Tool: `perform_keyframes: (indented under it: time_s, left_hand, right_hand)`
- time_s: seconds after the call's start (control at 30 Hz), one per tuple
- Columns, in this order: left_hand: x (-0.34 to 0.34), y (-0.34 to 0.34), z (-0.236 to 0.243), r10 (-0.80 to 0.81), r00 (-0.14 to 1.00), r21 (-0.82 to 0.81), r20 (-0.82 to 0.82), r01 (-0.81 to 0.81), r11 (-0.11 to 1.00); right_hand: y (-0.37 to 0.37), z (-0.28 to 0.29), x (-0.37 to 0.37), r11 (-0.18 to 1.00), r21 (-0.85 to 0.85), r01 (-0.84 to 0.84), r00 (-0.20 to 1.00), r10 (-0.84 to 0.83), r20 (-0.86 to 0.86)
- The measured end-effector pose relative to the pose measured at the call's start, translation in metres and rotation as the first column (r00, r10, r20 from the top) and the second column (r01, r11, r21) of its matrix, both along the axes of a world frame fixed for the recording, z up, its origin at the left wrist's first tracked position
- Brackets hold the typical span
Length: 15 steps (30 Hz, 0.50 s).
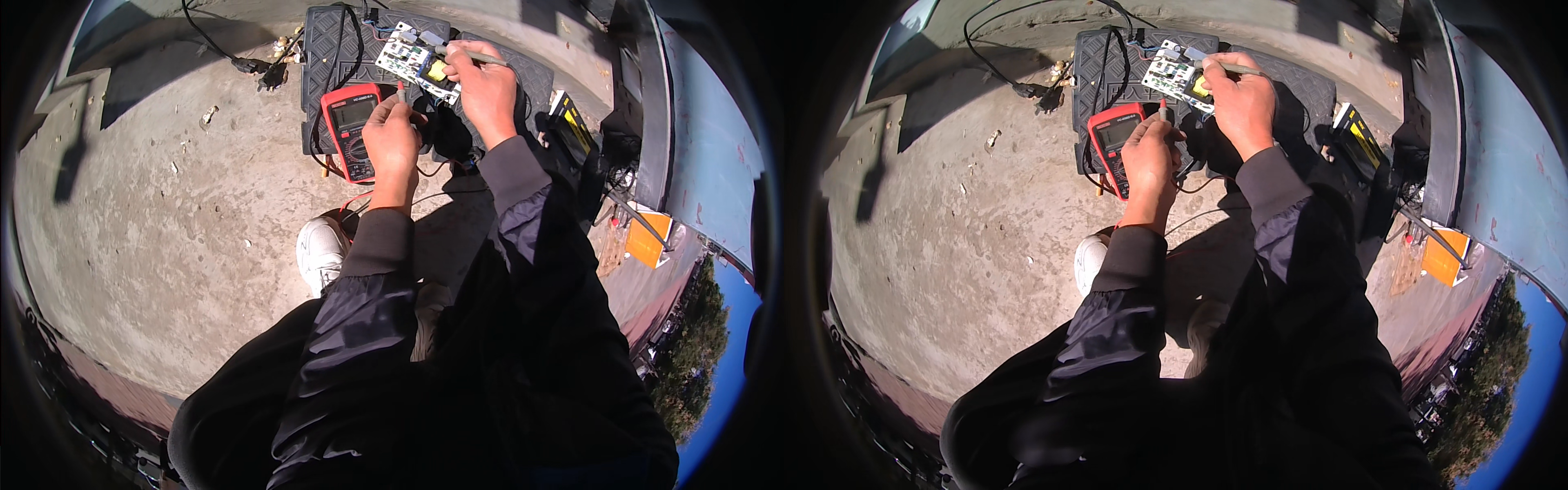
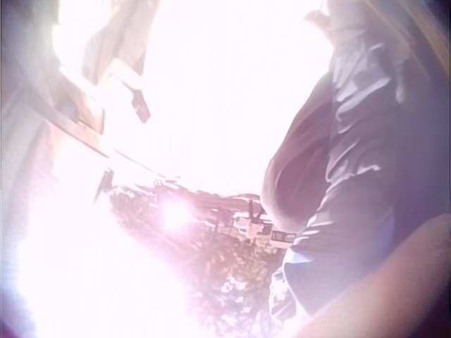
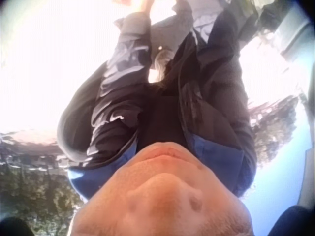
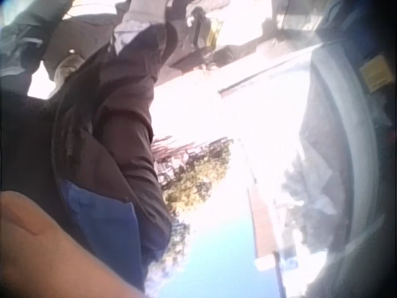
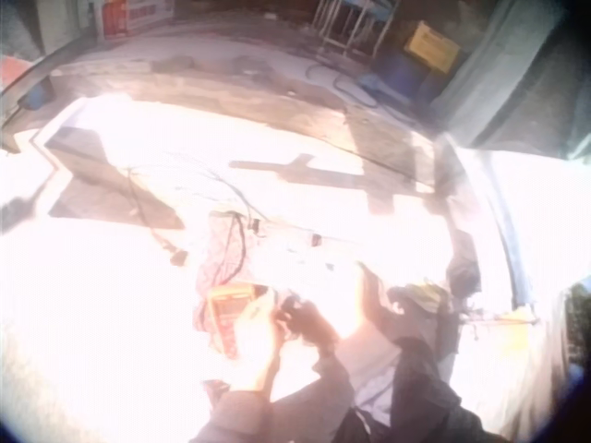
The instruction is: The person uses multimeter probes to test points on a small circuit board, then moves outside to plug the board into a power source and continues testing with the multimeter. The person handles the circuit board, multimeter, and power cord throughout.
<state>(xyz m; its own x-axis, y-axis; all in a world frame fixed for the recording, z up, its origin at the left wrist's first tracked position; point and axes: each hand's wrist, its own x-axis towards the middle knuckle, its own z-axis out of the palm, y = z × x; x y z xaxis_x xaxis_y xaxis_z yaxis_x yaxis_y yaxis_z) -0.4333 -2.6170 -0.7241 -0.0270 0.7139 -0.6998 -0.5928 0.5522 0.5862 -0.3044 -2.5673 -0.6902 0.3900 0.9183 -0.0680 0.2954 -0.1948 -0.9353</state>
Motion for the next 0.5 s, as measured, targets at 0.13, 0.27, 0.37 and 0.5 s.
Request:
perform_keyframes:
  time_s: [0.13,0.27,0.37,0.5]
  left_hand:
    - [0.001,-0.001,0.0,-0.029,1.0,0.026,0.0,0.029,0.999]
    - [0.002,0.0,0.0,-0.049,0.999,0.046,0.015,0.048,0.998]
    - [0.004,0.0,0.001,-0.059,0.998,0.043,0.004,0.059,0.997]
    - [0.008,-0.003,0.0,-0.047,0.999,0.059,-0.001,0.047,0.997]
  right_hand:
    - [-0.003,-0.001,0.003,0.999,-0.036,-0.011,0.999,0.012,0.039]
    - [-0.005,-0.003,0.005,0.999,-0.045,-0.023,0.998,0.025,0.058]
    - [-0.008,-0.003,0.007,0.999,-0.041,-0.033,0.997,0.036,0.062]
    - [-0.012,-0.002,0.007,1.0,-0.025,-0.017,0.998,0.019,0.062]
